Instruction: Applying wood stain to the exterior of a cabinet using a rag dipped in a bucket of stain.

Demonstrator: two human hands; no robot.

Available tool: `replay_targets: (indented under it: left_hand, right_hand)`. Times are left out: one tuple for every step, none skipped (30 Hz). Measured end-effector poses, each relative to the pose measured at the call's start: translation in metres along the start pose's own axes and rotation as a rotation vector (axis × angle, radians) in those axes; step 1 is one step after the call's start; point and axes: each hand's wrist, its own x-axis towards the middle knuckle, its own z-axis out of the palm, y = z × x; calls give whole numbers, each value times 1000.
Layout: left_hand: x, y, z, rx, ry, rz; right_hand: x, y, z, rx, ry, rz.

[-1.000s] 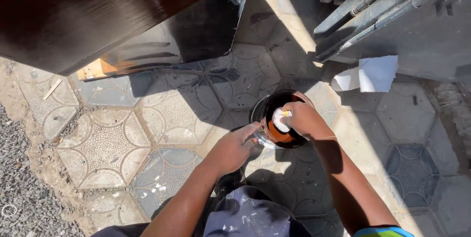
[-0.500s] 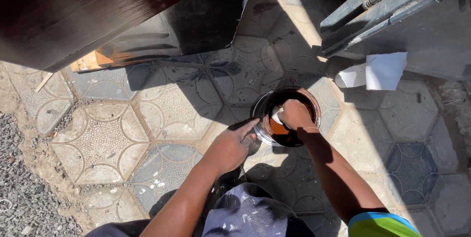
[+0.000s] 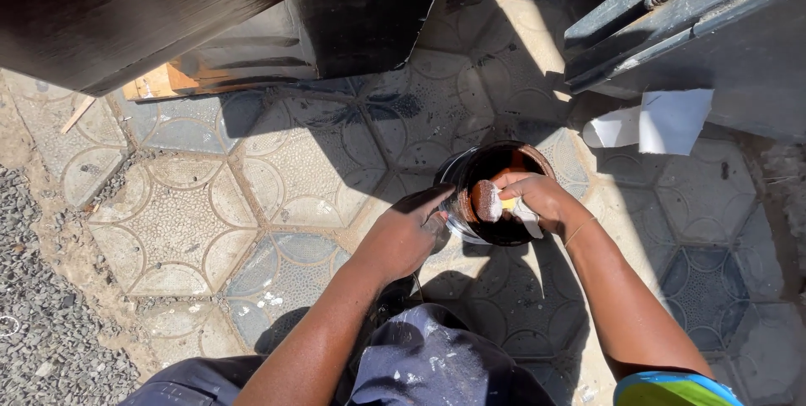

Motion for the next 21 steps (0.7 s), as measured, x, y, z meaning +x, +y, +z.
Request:
replay_targets:
  left_hand:
    - [2,-7,4,19,-2,2]
    - [1,-7,4,19,-1,0]
    - [0,-7,4,3,-4,-3]
    - [-1,-6,3,-13,-8,-6]
    - [-1,-6,3,-10,-9,-6]
    - [-2,-6,3,-11,-4,-3]
    - [-3,-6,3,-11,1,0]
    - [-7,-3,2,-8,1,0]
    - [-10,0,1,-6,12,-3]
    - [-14,3,0,-4,23,-7]
    - [-13,6,-2,-3,23,-6]
    - [-12,9,-4,-9,54,2]
    - [-11,11,-7,-14,86,11]
    - [-12,12,-9,-13,86,13]
    - [-13,12,-10,-9,114,15]
    - [-14,11,-12,-6,143,17]
    - [-7,-3,-7,-5,146,16]
    - [-1,-16,-3,-7,149,-3]
    - [6,-29,-1,-6,154,-20]
    - [-5,-18,-4,-4,160,-18]
    - [-14,-6,-8,-40,161,5]
  right_hand:
    - [18,12,-7,3,-16,-21]
    - [12,1,1,3,-19,-20]
    - [5,-10,9,-56,-67,22]
    - [-2,-21,17,-115,-116,65]
    - [-16,-33,25,-112,-116,65]
    - [-29,-45,33,-130,-121,116]
    - [-42,-57,42,-149,-127,167]
    - [-32,-49,36,-147,-127,166]
    - [-22,-42,31,-152,-99,198]
    - [-11,-34,26,-158,-71,230]
    - [-10,-35,24,-157,-71,229]
    - [-9,-36,22,-192,-44,215]
    - [-8,-38,20,-228,-17,200]
    - [-22,-45,27,-227,-15,198]
    - [-36,-52,33,-209,-9,203]
    - [-49,-59,40,-191,-3,208]
    - [-42,-55,37,-192,-5,206]
    - [-34,-51,35,-145,-54,198]
    - [-26,-49,32,-98,-104,186]
    - [-27,-44,29,-98,-106,179]
    - [-27,-42,24,57,-188,122]
